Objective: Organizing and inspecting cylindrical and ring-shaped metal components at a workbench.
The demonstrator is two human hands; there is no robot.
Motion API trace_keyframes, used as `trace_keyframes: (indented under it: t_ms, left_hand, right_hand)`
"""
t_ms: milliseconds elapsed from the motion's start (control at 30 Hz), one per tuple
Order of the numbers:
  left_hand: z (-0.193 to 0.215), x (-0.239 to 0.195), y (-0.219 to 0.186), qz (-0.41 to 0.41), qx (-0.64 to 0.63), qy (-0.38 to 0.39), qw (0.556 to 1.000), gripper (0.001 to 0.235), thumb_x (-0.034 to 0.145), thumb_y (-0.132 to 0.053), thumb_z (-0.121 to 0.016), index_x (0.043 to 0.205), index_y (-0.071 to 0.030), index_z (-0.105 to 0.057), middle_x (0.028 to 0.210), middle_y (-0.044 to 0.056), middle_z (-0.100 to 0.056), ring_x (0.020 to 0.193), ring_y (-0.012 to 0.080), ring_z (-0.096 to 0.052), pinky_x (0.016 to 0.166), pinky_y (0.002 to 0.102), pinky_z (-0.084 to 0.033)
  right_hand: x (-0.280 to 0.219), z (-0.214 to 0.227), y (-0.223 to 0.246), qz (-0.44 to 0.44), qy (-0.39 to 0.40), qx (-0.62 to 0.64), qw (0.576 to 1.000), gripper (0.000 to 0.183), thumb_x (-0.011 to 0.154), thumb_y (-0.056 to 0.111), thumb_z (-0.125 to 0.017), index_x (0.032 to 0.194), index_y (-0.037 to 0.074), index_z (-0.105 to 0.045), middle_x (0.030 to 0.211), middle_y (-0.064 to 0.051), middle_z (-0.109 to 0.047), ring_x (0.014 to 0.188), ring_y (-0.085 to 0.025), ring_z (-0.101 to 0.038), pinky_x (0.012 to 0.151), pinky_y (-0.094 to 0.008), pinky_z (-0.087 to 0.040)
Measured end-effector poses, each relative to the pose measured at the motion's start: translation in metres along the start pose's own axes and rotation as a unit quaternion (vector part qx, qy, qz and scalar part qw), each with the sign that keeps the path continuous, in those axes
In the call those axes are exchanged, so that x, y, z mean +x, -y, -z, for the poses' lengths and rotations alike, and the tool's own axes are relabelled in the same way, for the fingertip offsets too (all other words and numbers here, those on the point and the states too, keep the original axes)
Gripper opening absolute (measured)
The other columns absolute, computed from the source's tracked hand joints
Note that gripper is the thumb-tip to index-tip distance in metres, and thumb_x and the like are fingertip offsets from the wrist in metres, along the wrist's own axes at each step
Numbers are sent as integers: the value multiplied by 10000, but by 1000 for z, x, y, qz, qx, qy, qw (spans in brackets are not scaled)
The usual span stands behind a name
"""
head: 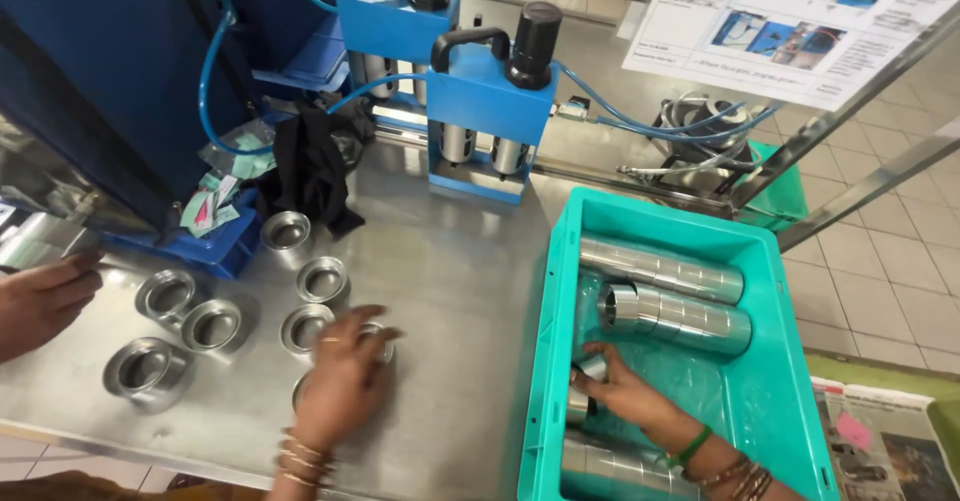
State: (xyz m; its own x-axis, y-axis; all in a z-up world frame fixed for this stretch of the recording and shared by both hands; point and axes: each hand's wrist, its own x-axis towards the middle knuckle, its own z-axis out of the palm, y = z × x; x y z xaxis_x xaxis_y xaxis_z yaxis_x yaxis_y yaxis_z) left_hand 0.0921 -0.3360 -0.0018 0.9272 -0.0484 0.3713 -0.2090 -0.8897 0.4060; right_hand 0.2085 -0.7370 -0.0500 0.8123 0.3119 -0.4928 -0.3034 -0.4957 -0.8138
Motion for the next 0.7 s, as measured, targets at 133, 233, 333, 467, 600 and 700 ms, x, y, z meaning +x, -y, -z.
trace_keyframes:
  t_ms: [133, 233, 333, 467, 600, 700]
  left_hand:
    - [-5, 17, -91, -35, -275, -42, 960, 352, 808, -10, -654, 1144, -109, -692, 1302, 94, -638, 1266, 350, -573, 1052, 460, -461]
    - [-15, 20, -128, -42, -328, -4, 944, 347, 863, -44, -671, 1204, -107, -692, 1313, 91, -644, 1241, 345, -601, 1038, 451, -483]
    - [-7, 27, -156, -31, -381, 56, 922, 287, 936, -161, -721, 1216, -113, -683, 1254, 76, -663, 1230, 315, -640, 1052, 415, -517]
    - [3, 40, -178, -169, -316, -6, 933, 473, 872, -194, -772, 1292, -16, -643, 1337, 170, -591, 1248, 403, -547, 1045, 490, -447]
    - [14, 38, -164, -255, -188, -101, 943, 282, 823, -213, -800, 1049, -86, -689, 1200, 95, -667, 1349, 398, -528, 1133, 547, -422]
    - [9, 18, -128, -188, -192, -119, 956, 292, 793, -247, -832, 979, -73, -688, 1101, 84, -663, 1281, 406, -511, 1067, 569, -418]
  right_hand:
    - [4, 3, -7, -6, 30, 66, 997, 665, 838, 294, -763, 1395, 96, -459, 1170, -71, -666, 1066, -188, -630, 927, -326, -492]
    - [-14, 19, -2, -2, 16, 185, 983, 608, 856, 242, -754, 1383, 82, -497, 1157, -50, -630, 1045, -170, -604, 869, -340, -464]
    - [-65, 28, 71, 21, 11, 302, 953, 553, 867, 250, -705, 1354, 108, -486, 1121, -45, -628, 999, -166, -631, 839, -350, -497]
    - [-92, 19, 94, 71, 44, 388, 918, 520, 881, 272, -665, 1337, 121, -467, 1101, -53, -645, 970, -160, -658, 859, -346, -548]
    - [-75, 5, 95, 153, 154, 447, 868, 500, 999, 349, -610, 1397, 84, -466, 991, -80, -645, 873, -165, -644, 771, -322, -551]
    - [-41, 4, 93, 163, 207, 465, 845, 488, 1054, 374, -596, 1406, 56, -481, 907, -103, -656, 779, -165, -640, 696, -289, -540]
